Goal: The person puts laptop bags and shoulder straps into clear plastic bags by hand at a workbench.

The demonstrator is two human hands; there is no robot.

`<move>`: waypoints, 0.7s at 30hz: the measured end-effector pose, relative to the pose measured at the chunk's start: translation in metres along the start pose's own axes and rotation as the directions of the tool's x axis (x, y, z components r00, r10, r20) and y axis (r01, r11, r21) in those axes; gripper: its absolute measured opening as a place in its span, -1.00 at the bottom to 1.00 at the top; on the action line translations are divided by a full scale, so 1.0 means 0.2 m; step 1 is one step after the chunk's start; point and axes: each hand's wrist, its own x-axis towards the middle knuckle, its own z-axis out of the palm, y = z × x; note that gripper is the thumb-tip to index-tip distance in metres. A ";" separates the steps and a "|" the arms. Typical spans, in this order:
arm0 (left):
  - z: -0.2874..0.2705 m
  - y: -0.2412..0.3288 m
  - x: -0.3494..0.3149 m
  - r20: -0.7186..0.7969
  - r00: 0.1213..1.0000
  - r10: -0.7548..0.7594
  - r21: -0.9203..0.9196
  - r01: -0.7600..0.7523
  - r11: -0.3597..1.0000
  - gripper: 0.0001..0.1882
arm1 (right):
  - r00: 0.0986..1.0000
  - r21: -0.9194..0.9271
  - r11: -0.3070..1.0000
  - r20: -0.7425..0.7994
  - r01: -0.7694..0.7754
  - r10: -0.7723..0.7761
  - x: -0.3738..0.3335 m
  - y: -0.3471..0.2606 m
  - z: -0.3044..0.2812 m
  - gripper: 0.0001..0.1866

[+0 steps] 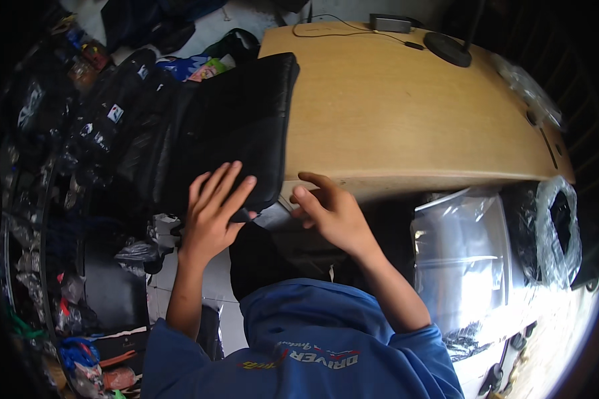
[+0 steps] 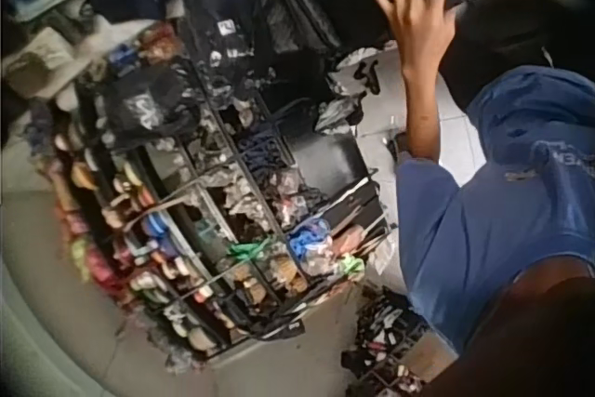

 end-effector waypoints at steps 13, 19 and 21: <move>0.24 0.16 0.02 -0.335 0.933 0.131 0.069 -0.114 0.991 -0.43 | 0.927 0.466 0.839 -0.358 0.281 -0.112 0.26 -0.01 -0.28 -0.78; 0.23 -0.06 -0.24 -0.078 0.967 -0.244 0.173 0.255 0.951 -0.42 | 0.860 0.459 0.815 -0.501 0.354 -0.092 0.36 0.07 -0.53 -0.88; 0.28 -0.15 -0.23 -0.156 0.985 -0.076 0.261 0.115 0.958 -0.35 | 0.842 0.494 0.796 -0.538 0.350 -0.037 0.34 0.04 -0.63 -0.87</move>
